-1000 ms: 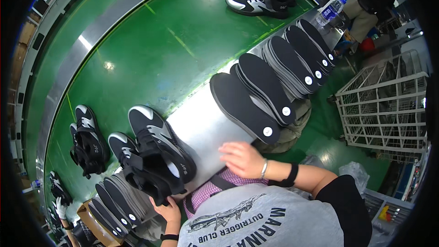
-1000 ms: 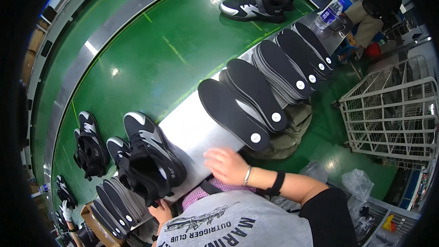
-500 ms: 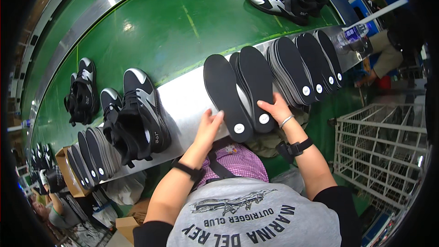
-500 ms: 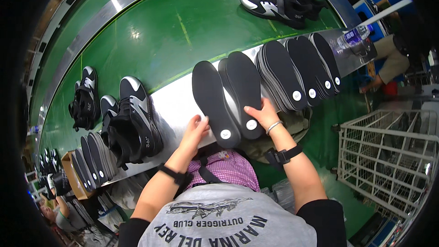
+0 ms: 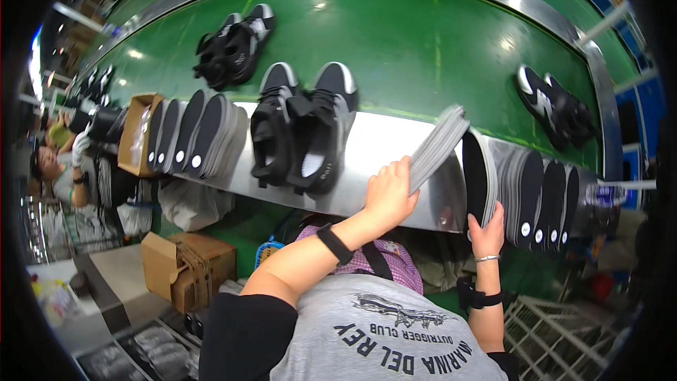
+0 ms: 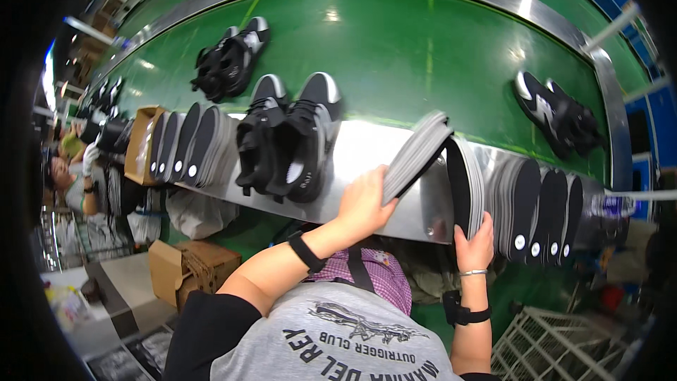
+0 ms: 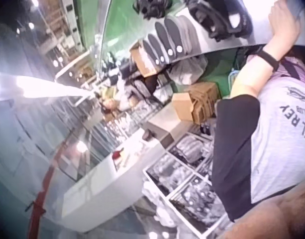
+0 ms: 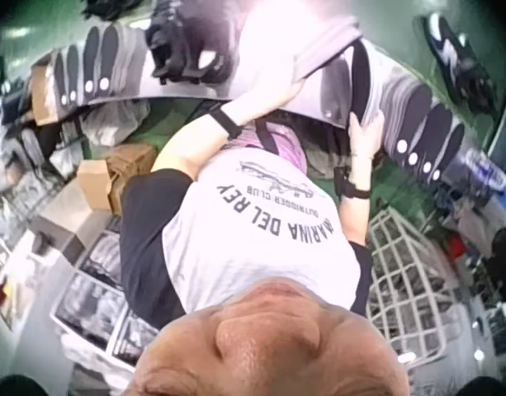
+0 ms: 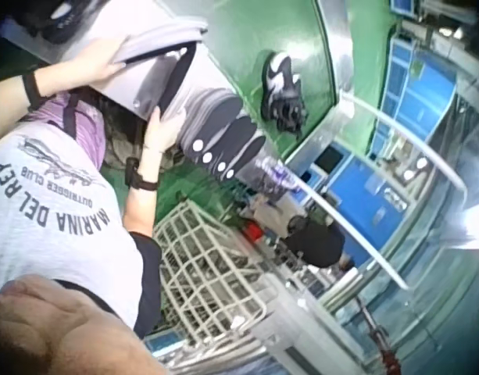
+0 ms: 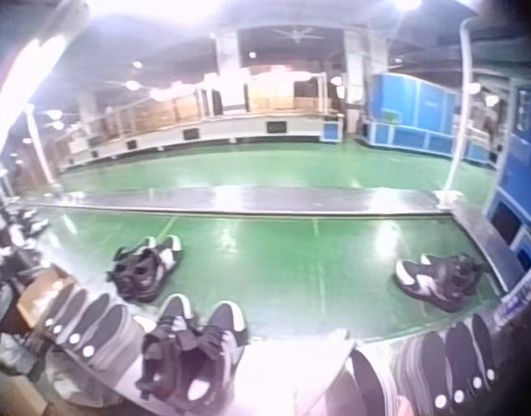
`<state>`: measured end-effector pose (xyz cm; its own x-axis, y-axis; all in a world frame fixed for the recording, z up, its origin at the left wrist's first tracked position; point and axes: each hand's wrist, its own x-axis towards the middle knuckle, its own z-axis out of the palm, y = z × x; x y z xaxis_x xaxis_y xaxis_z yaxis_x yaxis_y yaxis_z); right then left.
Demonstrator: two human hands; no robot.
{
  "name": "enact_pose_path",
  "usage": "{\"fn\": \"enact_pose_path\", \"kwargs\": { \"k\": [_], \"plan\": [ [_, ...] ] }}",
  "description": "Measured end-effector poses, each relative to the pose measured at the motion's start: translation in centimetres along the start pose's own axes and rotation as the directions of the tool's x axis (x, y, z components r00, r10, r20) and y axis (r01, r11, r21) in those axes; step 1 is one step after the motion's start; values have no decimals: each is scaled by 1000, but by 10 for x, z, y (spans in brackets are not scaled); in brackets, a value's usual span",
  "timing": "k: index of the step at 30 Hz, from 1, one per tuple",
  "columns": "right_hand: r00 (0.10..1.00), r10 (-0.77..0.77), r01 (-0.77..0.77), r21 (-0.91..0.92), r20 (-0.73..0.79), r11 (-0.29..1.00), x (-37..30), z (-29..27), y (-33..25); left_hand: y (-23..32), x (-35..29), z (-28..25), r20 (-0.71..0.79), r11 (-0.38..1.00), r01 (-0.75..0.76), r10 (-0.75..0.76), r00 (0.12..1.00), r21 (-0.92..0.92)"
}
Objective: Inserting insoles into shoe uppers on a manufacturing assembly line.
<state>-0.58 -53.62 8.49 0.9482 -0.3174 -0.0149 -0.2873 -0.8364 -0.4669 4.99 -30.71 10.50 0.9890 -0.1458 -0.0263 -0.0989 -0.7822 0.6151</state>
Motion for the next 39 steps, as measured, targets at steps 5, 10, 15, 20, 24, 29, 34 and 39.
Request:
{"fn": "enact_pose_path", "kwargs": {
  "k": [5, 10, 15, 20, 24, 29, 34, 39],
  "plan": [
    [999, 38, -38, -148, 0, 988, 10, 31, 14, -39, 1, 23, 70, 980, 47, -62, 996, 191],
    [984, 77, -161, 612, 162, 775, 16, 14, 19, -33, 0, -32, 342, 741, 338, -155, 927, -580],
    [939, -71, -328, 937, 338, 119, 1, -24, -54, -48, -18, -124, 264, -31, 287, 311, 913, -957],
    [816, -382, -434, 896, 434, 90, -7, -16, -146, -101, -43, -207, 96, -197, 172, 343, 934, -965],
    [775, -449, -430, 892, 445, 141, -17, 13, -224, -160, -68, -265, -4, -342, 90, 264, 964, -935],
    [726, -533, -417, 894, 436, 164, -35, 49, -309, -227, -106, -323, -137, -375, -94, 90, 986, -922],
    [708, -576, -398, 904, 409, 154, -49, 72, -353, -271, -134, -333, -42, -412, -49, -27, 999, -910],
    [699, -604, -371, 916, 382, 149, -50, 80, -364, -278, -148, -337, -48, -434, -123, -181, 982, -892]
  ]
}}
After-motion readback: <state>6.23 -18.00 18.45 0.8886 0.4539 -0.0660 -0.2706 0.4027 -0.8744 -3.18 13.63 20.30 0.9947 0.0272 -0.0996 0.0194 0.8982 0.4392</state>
